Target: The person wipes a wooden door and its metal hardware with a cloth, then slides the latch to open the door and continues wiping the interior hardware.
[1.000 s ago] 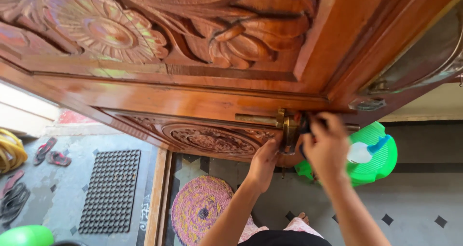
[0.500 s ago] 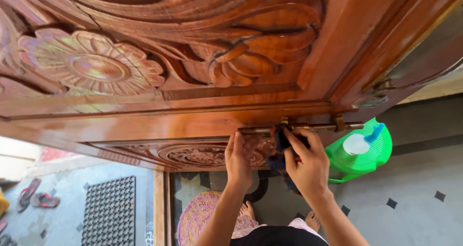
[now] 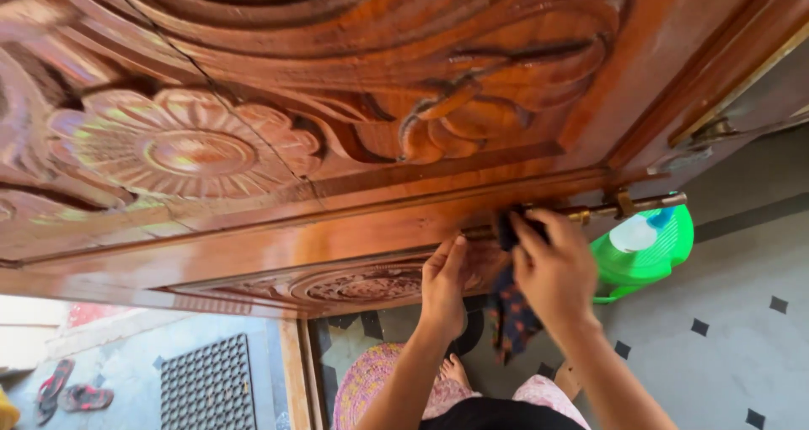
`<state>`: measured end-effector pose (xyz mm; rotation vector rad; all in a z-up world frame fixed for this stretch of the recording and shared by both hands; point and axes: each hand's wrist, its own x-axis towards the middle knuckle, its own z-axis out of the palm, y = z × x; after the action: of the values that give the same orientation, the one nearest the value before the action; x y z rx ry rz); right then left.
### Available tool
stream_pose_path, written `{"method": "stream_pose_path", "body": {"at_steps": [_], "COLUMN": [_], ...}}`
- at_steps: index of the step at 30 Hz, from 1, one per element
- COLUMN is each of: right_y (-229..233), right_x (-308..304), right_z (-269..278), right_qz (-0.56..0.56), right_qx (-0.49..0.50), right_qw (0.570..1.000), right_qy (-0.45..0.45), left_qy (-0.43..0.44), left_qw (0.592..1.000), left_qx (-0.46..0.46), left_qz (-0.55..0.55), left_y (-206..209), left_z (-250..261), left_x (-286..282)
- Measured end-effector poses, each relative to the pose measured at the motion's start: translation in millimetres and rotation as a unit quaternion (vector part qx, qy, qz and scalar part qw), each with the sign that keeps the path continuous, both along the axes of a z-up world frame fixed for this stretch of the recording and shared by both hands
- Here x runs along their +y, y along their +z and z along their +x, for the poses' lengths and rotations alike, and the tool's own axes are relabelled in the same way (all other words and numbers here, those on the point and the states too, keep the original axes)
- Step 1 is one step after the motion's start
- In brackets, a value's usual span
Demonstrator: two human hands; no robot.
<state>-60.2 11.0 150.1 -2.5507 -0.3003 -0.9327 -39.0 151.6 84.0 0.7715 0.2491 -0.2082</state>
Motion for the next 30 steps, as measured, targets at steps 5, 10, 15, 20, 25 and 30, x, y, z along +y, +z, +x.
{"method": "stream_pose_path", "body": {"at_steps": [5, 10, 15, 20, 25, 30], "right_y": [-19, -16, -15, -6, 5, 11], "right_x": [23, 11, 24, 22, -42, -15], "right_z": [3, 1, -6, 2, 8, 23], "right_qz": [-0.035, -0.006, 0.012, 0.048, 0.119, 0.038], "right_qx": [-0.045, -0.039, -0.027, 0.000, -0.194, -0.185], "right_qw": [0.998, 0.999, 1.000, 0.993, 0.970, 0.980], "right_qy": [-0.002, -0.013, -0.008, 0.103, -0.092, -0.064], "left_qy": [-0.014, -0.025, -0.023, 0.170, 0.227, 0.175], "left_qw": [0.993, 1.000, 0.999, 0.938, 0.625, 0.582], "left_qx": [-0.088, -0.017, -0.048, -0.213, -0.520, -0.555], "left_qz": [-0.071, 0.008, 0.006, 0.213, 0.537, 0.568], "left_y": [-72, -14, -39, 6, 58, 81], "left_z": [16, 6, 8, -4, -7, -1], "left_x": [2, 8, 4, 10, 22, 11]}}
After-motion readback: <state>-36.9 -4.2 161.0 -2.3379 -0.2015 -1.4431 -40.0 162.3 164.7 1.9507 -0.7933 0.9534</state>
